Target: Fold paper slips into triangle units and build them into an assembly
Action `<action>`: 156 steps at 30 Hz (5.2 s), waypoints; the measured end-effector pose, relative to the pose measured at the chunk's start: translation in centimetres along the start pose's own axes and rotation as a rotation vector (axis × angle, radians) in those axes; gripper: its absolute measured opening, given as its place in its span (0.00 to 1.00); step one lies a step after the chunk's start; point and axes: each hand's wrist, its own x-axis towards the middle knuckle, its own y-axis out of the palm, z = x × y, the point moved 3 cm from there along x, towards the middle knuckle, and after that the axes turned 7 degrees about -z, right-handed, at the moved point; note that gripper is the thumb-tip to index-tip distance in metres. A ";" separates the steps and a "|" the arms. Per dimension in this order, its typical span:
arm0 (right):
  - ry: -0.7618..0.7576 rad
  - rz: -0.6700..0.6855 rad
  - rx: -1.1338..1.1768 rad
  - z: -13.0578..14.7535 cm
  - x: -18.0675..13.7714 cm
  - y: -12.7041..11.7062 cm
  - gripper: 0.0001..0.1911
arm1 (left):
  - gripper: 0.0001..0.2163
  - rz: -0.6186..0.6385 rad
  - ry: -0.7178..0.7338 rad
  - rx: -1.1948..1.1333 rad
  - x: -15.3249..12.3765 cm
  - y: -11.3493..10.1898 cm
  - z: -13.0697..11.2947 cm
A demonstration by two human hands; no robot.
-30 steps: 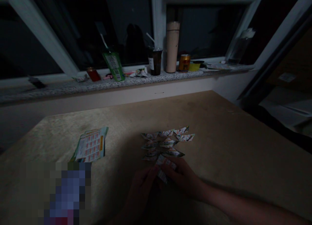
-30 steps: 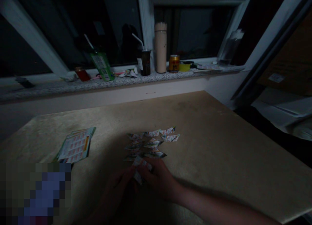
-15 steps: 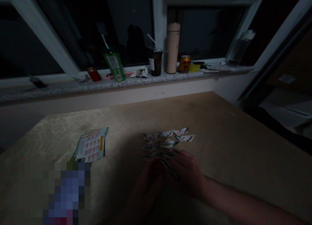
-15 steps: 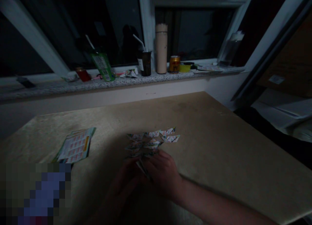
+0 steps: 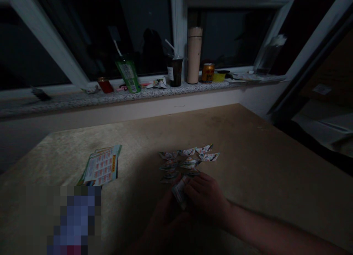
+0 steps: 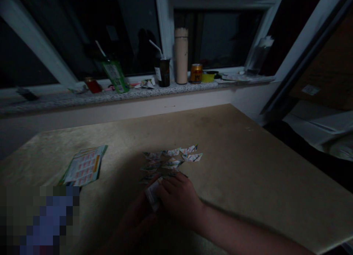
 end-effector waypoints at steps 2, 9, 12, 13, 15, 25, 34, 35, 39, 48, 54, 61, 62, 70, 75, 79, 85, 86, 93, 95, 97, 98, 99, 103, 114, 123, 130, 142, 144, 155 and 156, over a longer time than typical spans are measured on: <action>-0.004 0.011 0.003 0.1 0.1 0.0 0.08 | 0.24 -0.035 -0.036 0.073 0.0 -0.1 0.2; -0.038 -0.025 0.042 0.6 0.1 -0.2 0.11 | 0.21 -0.307 -0.176 0.221 -0.1 -1.1 0.7; 0.064 -0.078 0.143 0.4 0.0 -0.8 0.09 | 0.25 -0.397 -0.204 0.197 -0.1 -1.4 0.6; 0.133 -0.089 0.183 0.2 -0.1 -1.0 0.08 | 0.26 -0.427 -0.213 0.196 -0.1 -1.5 0.5; 0.308 -0.080 0.283 -0.3 -0.3 -1.1 0.05 | 0.25 -0.436 -0.221 0.191 -0.1 -1.6 0.3; 0.666 0.018 0.826 -1.1 -0.8 0.6 0.04 | 0.12 -0.197 -0.160 0.087 1.2 -1.1 -0.9; 0.465 0.104 0.859 -1.5 0.1 -0.5 0.11 | 0.17 -0.286 -0.229 0.132 1.4 -1.9 -0.5; 0.440 0.127 0.857 -1.4 0.1 -0.6 0.12 | 0.17 -0.321 -0.245 0.115 1.4 -2.0 -0.3; 0.394 0.154 0.825 -1.2 -0.1 -0.7 0.17 | 0.17 -0.434 -0.282 0.073 1.1 -2.6 0.4; 0.336 0.136 0.816 -1.6 -0.8 -0.2 0.17 | 0.18 -0.451 -0.309 0.177 0.8 -2.7 0.6; 0.343 0.153 0.817 -1.7 -0.6 -0.5 0.17 | 0.20 -0.285 -0.214 0.241 1.1 -2.1 -0.1; 0.304 0.186 0.820 -1.5 -0.8 -0.4 0.13 | 0.20 -0.266 -0.199 0.248 1.3 -2.0 -0.2; 0.305 0.183 0.823 -1.5 -0.8 -0.4 0.12 | 0.20 -0.264 -0.210 0.255 1.3 -2.0 -0.1; 0.461 0.109 0.859 -1.7 -0.9 0.3 0.13 | 0.24 -0.438 -0.284 0.236 0.6 -2.6 0.0; 0.593 0.091 0.887 -1.7 -1.2 0.6 0.15 | 0.21 -0.322 -0.233 0.259 0.8 -2.2 -0.4; 0.663 0.114 0.881 -1.6 -1.6 0.8 0.19 | 0.20 -0.169 -0.199 0.221 1.0 -1.5 -0.6; 0.620 0.130 0.799 -1.4 -1.2 0.5 0.13 | 0.21 -0.157 -0.158 0.237 0.7 -1.3 -1.0; 0.617 0.133 0.802 -1.3 -1.1 0.4 0.13 | 0.20 -0.174 -0.163 0.246 0.6 -1.4 -1.0; 0.613 0.091 0.810 -1.1 -0.6 0.0 0.11 | 0.18 -0.129 -0.109 0.193 0.6 -1.4 -0.7; 0.624 0.093 0.799 -1.2 -0.6 0.0 0.11 | 0.13 -0.053 -0.096 0.135 0.6 -1.1 -0.8; 0.631 0.094 0.776 -1.2 -0.8 0.1 0.11 | 0.10 -0.060 -0.130 0.121 0.6 -1.0 -0.8; 0.634 0.096 0.767 -1.2 -0.8 0.2 0.11 | 0.09 -0.073 -0.148 0.127 0.6 -1.0 -0.8; 0.634 0.100 0.763 -1.1 -0.9 0.2 0.11 | 0.09 -0.082 -0.164 0.134 0.6 -1.0 -0.8; 0.634 0.113 0.770 -1.0 -1.0 0.4 0.11 | 0.12 -0.086 -0.155 0.130 0.5 -1.0 -0.9; 0.740 0.051 0.864 -0.7 -1.2 0.9 0.11 | 0.17 -0.138 -0.127 0.252 0.7 -0.9 -1.9; 0.792 0.039 0.924 -0.7 -1.2 1.0 0.11 | 0.15 -0.147 -0.151 0.247 0.9 -1.0 -1.6; 0.812 0.030 0.943 -0.6 -1.3 1.1 0.11 | 0.16 -0.093 -0.188 0.199 0.8 -0.9 -1.1; 0.774 0.040 0.932 -0.2 -1.3 1.0 0.12 | 0.19 -0.134 -0.176 0.265 0.5 -0.9 -1.5; 0.764 0.039 0.913 -0.2 -1.2 0.8 0.11 | 0.19 -0.134 -0.165 0.261 0.5 -1.0 -1.5; 0.793 -0.027 0.944 -0.4 -1.3 0.7 0.10 | 0.27 -0.100 -0.041 0.336 -0.1 -1.0 -1.9; 0.816 -0.025 0.964 -0.4 -1.3 0.8 0.11 | 0.27 -0.109 -0.035 0.344 -0.1 -1.0 -1.8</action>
